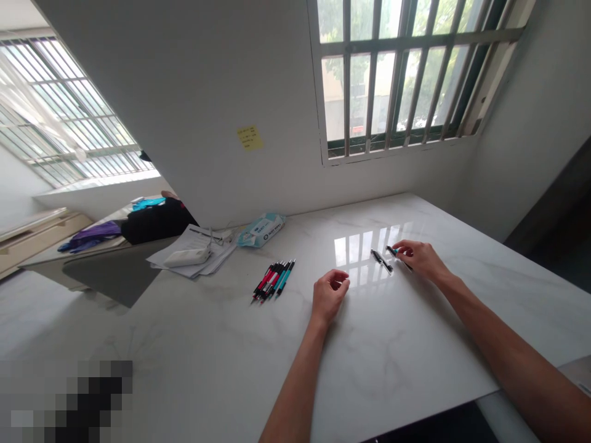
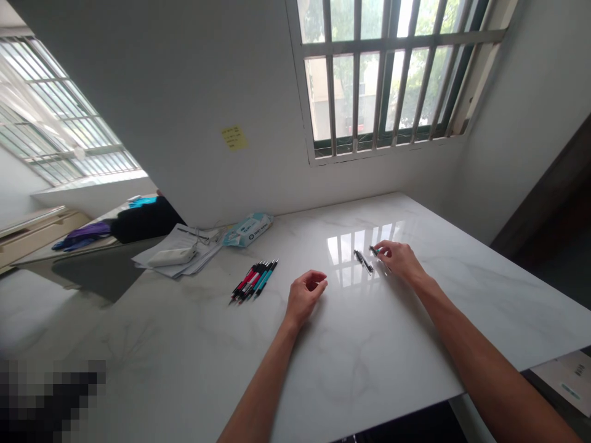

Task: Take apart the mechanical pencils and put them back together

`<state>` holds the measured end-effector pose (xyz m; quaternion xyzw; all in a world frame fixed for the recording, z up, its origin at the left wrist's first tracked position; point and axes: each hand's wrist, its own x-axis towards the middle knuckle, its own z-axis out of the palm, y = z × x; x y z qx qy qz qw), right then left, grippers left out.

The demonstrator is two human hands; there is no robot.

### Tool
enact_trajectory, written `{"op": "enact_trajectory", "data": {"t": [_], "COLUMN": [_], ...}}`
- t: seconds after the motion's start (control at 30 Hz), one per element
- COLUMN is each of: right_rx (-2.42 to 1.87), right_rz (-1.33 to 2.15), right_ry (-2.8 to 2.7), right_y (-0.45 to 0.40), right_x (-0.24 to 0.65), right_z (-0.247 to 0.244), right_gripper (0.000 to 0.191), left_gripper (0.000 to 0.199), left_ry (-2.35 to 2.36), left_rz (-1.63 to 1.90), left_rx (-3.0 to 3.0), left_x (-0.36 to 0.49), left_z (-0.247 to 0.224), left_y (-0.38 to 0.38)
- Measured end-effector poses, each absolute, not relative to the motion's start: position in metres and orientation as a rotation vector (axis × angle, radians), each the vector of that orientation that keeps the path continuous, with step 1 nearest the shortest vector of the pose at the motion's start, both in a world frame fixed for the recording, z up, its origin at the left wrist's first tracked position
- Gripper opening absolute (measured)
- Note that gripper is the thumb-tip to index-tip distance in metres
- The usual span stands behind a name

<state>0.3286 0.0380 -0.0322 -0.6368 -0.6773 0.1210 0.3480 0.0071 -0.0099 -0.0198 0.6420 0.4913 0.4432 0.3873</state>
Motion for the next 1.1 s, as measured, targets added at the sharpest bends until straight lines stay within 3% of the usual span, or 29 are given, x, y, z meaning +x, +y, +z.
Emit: {"op": "enact_trajectory", "data": {"t": [0.4,0.5,0.63,0.97,1.1], "right_rx": [-1.673,-1.674,-1.613,-1.143,-0.999], "right_rz": [0.294,0.241,0.246,0.208,0.313], "right_ry": [-1.728,-1.695,-1.709,-1.912,-1.776], "right_y": [0.039,0.039,0.038,0.034,0.029], "right_x": [0.329,0.326,0.316,0.216,0.172], "right_z": [-0.039,-0.036,-0.033,0.018,0.014], "right_gripper": [0.024,0.026,0.026,0.021,0.020], "left_gripper": [0.015,0.015,0.029,0.022,0.020], "left_ry": [1.388,1.713,2.215,2.275,2.313], "left_rz": [0.915,0.824,0.834,0.720,0.660], "left_rx": [1.861,2.267,2.299,2.232,2.263], "left_x": [-0.012,-0.049,-0.098,-0.116,-0.111], "left_z": [-0.011,0.000,0.004,-0.002,-0.002], "left_y": [0.000,0.007,0.012,0.026,0.023]}}
